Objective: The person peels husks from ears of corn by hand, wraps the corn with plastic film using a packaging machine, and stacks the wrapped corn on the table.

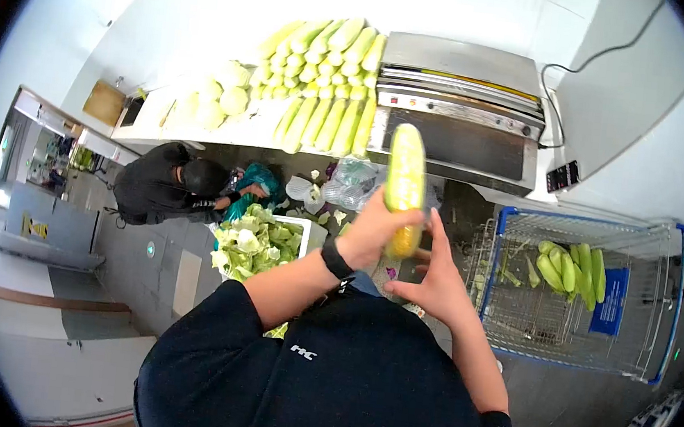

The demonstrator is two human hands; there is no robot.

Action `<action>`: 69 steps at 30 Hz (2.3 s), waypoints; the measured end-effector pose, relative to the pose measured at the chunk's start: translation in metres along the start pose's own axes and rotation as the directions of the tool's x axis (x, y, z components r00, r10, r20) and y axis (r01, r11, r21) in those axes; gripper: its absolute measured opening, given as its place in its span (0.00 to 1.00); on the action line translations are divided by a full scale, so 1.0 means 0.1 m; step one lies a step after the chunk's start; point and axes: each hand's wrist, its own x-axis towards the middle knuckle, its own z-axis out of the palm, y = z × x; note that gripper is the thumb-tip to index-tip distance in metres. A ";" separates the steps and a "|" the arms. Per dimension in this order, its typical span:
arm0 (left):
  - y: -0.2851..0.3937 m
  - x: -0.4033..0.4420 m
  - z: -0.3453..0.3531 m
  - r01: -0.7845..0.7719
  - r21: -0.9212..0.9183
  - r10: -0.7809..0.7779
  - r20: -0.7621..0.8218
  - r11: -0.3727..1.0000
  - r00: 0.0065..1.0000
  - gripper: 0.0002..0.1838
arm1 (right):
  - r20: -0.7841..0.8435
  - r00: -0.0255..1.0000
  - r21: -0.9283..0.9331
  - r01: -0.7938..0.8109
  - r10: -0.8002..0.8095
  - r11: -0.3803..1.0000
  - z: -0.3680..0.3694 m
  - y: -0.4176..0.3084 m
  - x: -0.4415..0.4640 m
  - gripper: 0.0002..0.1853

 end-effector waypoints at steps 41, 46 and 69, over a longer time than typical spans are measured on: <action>-1.01 3.13 -5.97 0.484 0.791 -0.056 -0.501 0.375 0.863 0.47 | -0.061 0.712 -0.459 -0.642 0.699 0.614 0.90 2.00 0.35 0.28; -0.97 3.09 -5.72 0.285 0.862 0.367 -0.448 0.419 0.815 0.29 | -0.510 0.621 -0.198 -0.759 0.596 0.620 0.38 1.43 0.61 0.18; -0.03 2.07 0.72 -0.404 0.851 -0.197 0.482 0.336 0.854 0.04 | -0.147 -0.157 0.747 0.629 0.976 0.214 -2.40 5.73 -0.59 0.28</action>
